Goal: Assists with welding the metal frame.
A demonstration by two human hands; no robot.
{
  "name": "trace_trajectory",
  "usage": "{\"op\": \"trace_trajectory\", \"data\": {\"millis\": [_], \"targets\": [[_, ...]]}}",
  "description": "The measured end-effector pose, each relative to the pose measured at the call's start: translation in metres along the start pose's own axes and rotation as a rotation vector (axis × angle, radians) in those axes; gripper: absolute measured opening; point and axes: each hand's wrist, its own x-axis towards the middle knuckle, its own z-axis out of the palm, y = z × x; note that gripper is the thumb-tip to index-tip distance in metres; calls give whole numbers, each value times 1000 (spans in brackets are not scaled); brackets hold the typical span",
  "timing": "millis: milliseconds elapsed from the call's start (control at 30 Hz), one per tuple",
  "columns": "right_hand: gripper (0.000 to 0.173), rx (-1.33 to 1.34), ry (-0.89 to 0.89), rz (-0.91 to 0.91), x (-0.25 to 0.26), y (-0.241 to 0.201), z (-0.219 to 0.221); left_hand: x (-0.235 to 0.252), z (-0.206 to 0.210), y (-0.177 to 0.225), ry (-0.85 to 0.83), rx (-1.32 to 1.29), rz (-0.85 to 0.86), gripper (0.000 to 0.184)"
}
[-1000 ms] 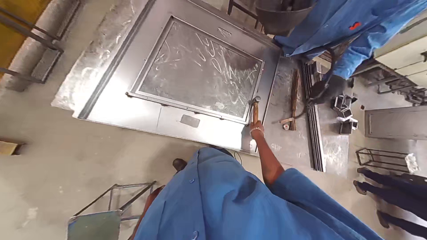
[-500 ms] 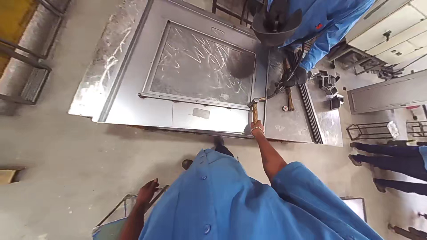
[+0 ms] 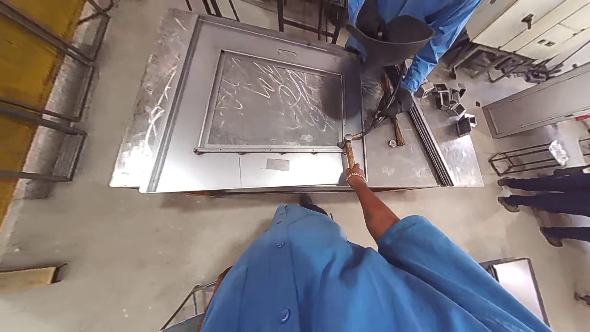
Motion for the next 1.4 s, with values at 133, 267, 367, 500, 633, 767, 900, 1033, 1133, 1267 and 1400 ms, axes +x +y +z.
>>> {"op": "trace_trajectory", "data": {"millis": [133,267,367,500,633,767,900,1033,1133,1267,1400], "targets": [[55,-2,-9,-13,6,4,1,83,3,-19,-33,180,247,37],[58,19,-50,-7,6,3,-3,109,-2,7,-23,166,387,51],[59,3,-53,-24,4,5,-4,87,-6,38,-44,15,272,51],[56,14,-59,-62,7,8,-2,73,-6,37,-41,-81,228,50],[59,17,-44,-55,7,8,2,88,2,-6,-50,32,236,51],[57,10,-35,-31,8,5,3,118,26,-78,-41,62,247,40],[58,19,-29,-33,8,4,5,131,43,-132,-91,61,108,38],[57,20,-23,-35,5,3,5,140,56,-131,-7,81,209,34],[57,11,-15,-47,6,4,7,100,40,-74,-73,194,215,47],[59,15,-14,-50,12,5,10,80,29,-41,-58,83,214,51],[58,3,-18,-47,12,5,8,80,30,-37,-56,-7,174,50]]}}
